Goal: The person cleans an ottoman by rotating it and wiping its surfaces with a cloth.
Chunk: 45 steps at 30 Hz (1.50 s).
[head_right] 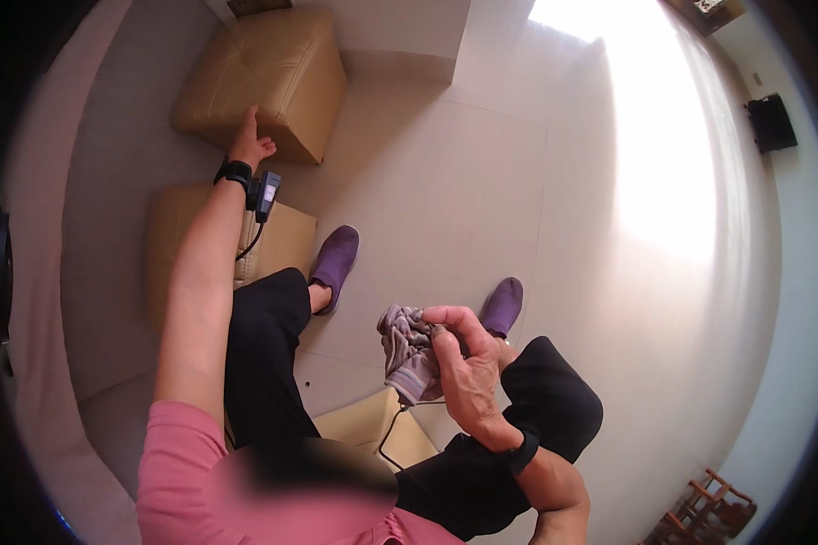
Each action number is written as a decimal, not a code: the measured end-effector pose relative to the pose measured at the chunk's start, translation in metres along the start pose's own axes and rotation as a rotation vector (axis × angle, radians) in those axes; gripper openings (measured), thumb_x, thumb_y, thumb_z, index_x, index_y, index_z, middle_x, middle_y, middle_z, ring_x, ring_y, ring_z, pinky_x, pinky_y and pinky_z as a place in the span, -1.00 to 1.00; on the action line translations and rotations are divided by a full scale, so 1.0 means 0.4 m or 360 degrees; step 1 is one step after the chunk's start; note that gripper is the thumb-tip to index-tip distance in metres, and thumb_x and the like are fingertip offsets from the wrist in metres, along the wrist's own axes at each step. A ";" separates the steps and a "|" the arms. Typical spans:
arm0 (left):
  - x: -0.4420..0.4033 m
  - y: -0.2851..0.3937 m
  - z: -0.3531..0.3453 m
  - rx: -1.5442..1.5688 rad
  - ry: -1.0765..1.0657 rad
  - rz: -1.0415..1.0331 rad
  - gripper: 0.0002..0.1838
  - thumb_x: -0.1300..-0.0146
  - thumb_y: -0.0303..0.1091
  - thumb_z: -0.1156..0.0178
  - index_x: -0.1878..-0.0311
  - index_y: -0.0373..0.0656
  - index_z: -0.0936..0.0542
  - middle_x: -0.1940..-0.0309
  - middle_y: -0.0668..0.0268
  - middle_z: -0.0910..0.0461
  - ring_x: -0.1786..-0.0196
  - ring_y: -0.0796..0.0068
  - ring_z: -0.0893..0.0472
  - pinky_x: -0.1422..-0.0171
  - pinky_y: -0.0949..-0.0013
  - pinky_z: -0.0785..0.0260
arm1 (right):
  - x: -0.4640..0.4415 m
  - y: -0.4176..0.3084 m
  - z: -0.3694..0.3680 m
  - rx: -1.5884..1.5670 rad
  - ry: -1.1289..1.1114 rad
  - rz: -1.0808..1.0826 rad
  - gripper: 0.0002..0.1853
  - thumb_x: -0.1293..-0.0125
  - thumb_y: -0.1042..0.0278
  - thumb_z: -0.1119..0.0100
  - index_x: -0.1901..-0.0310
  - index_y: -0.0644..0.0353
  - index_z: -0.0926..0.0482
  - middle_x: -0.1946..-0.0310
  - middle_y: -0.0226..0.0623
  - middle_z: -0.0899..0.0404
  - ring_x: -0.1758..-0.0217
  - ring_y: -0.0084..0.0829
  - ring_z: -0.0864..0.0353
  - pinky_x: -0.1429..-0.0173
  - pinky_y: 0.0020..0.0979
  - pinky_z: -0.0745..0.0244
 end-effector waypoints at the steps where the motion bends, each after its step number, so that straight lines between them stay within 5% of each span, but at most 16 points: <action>1: -0.007 0.007 -0.019 -0.0114 -0.0111 -0.0170 -0.11 -0.13 0.28 -0.12 -0.38 -0.07 -0.11 -0.15 -0.10 -0.26 0.04 -0.02 -0.44 -0.03 -0.02 -0.42 | -0.010 0.005 -0.001 -0.0046 -0.0004 -0.0004 -0.82 -0.33 0.53 0.08 0.09 0.25 -0.50 0.28 -0.46 -0.54 0.30 -0.74 -0.41 0.24 -0.67 -0.36; 3: -0.017 0.015 -0.046 -0.0230 -0.0224 -0.0322 -0.10 -0.12 0.25 -0.15 -0.38 -0.07 -0.10 -0.15 -0.08 -0.24 0.01 -0.04 -0.42 -0.06 -0.04 -0.40 | -0.035 0.027 0.008 -0.0097 -0.0042 0.0012 -0.82 -0.33 0.55 0.07 0.10 0.28 -0.51 0.17 -0.39 -0.55 0.14 -0.66 -0.47 0.03 -0.62 -0.39; 6: -0.059 0.017 -0.087 0.0111 -0.0306 -0.0290 -0.14 0.04 0.37 -0.19 -0.19 -0.07 -0.34 -0.01 0.02 -0.32 0.02 0.00 -0.36 -0.10 0.03 -0.35 | -0.045 0.038 0.014 -0.0137 -0.0035 -0.0091 -0.82 -0.33 0.56 0.07 0.12 0.29 -0.52 0.17 -0.39 -0.55 0.11 -0.65 -0.47 -0.02 -0.60 -0.38; 12: -0.079 0.013 -0.127 0.0260 -0.0247 -0.0097 -0.39 -0.17 0.07 -0.18 -0.24 0.02 -0.33 -0.15 0.17 -0.30 -0.09 0.03 -0.37 -0.08 -0.03 -0.41 | -0.067 0.051 0.025 -0.0140 -0.0086 -0.0076 -0.82 -0.32 0.56 0.07 0.11 0.30 -0.52 0.17 -0.40 -0.55 0.11 -0.67 -0.47 -0.03 -0.60 -0.37; 15: -0.032 0.017 -0.144 -0.0107 -0.0612 -0.0831 -0.45 -0.20 -0.01 -0.16 -0.19 -0.05 -0.37 -0.16 0.18 -0.32 -0.14 0.10 -0.37 -0.06 0.02 -0.45 | -0.066 0.050 0.027 -0.0095 -0.0077 -0.0040 -0.82 -0.32 0.55 0.07 0.11 0.30 -0.52 0.19 -0.42 -0.54 0.15 -0.69 -0.45 0.01 -0.63 -0.37; 18: 0.067 -0.002 -0.213 0.0299 -0.0494 -0.0557 -0.47 -0.20 -0.06 -0.18 -0.15 -0.17 -0.39 -0.10 0.15 -0.37 -0.10 0.14 -0.41 0.00 0.06 -0.50 | -0.047 0.040 0.037 -0.0077 -0.0066 -0.0016 -0.81 -0.33 0.53 0.08 0.10 0.29 -0.51 0.21 -0.43 -0.54 0.18 -0.71 -0.43 0.06 -0.65 -0.35; 23: 0.213 -0.068 -0.211 0.0516 -0.0013 -0.0276 -0.56 -0.18 -0.14 -0.20 0.02 -0.29 -0.46 0.12 0.15 -0.51 0.24 0.28 -0.58 0.35 0.29 -0.56 | 0.019 0.009 0.019 -0.0004 -0.0047 0.0092 -0.82 -0.35 0.47 0.08 0.11 0.26 -0.51 0.39 -0.54 -0.51 0.43 -0.79 -0.35 0.39 -0.68 -0.31; 29: 0.555 -0.112 -0.201 0.0488 0.0271 -0.0470 -0.51 -0.13 -0.04 -0.14 0.34 -0.45 -0.49 0.31 0.10 -0.58 0.49 0.36 -0.56 0.52 0.41 -0.49 | 0.134 -0.077 0.030 -0.0314 0.0016 0.0215 -0.83 -0.36 0.45 0.07 0.10 0.24 -0.51 0.40 -0.45 -0.53 0.44 -0.73 -0.44 0.37 -0.63 -0.40; 35: 0.754 -0.249 -0.094 0.0366 0.0156 -0.0377 -0.29 -0.14 0.07 -0.17 -0.04 -0.46 -0.31 -0.06 -0.01 -0.38 0.07 0.32 -0.53 0.29 0.32 -0.56 | 0.213 -0.091 0.039 -0.0404 0.0151 0.0428 -0.82 -0.36 0.44 0.07 0.10 0.26 -0.51 0.38 -0.40 -0.55 0.41 -0.66 -0.49 0.30 -0.56 -0.48; 38: 0.809 -0.325 -0.034 0.0355 -0.0105 -0.0357 -0.29 -0.11 0.10 -0.25 0.00 -0.30 -0.18 -0.03 0.06 -0.30 -0.01 0.26 -0.46 0.17 0.21 -0.55 | 0.241 -0.076 0.043 -0.0309 0.0195 0.0507 -0.82 -0.37 0.44 0.06 0.11 0.23 -0.53 0.35 -0.42 -0.54 0.36 -0.65 -0.48 0.26 -0.59 -0.47; 42: 0.874 -0.407 0.009 0.0331 -0.0179 -0.0332 -0.43 -0.22 -0.01 -0.20 0.02 -0.30 -0.25 0.04 0.08 -0.40 0.05 0.26 -0.50 0.16 0.22 -0.56 | 0.256 -0.064 0.060 -0.0352 0.0208 0.0561 -0.82 -0.35 0.45 0.05 0.12 0.27 -0.52 0.37 -0.41 -0.54 0.36 -0.67 -0.46 0.24 -0.55 -0.45; 45: 0.918 -0.459 0.005 0.0286 -0.0270 -0.0376 -0.35 -0.21 0.06 -0.18 -0.03 -0.40 -0.33 0.07 0.07 -0.46 0.11 0.36 -0.54 0.28 0.37 -0.58 | 0.257 -0.061 0.078 -0.0382 0.0191 0.0568 -0.83 -0.34 0.46 0.04 0.13 0.28 -0.53 0.38 -0.42 -0.54 0.37 -0.67 -0.46 0.26 -0.56 -0.45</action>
Point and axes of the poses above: each hand's wrist, its own x-axis away from the middle knuckle, its own z-axis out of the back of the hand, y = z × x, the point moved 5 cm from there along -x, towards the middle knuckle
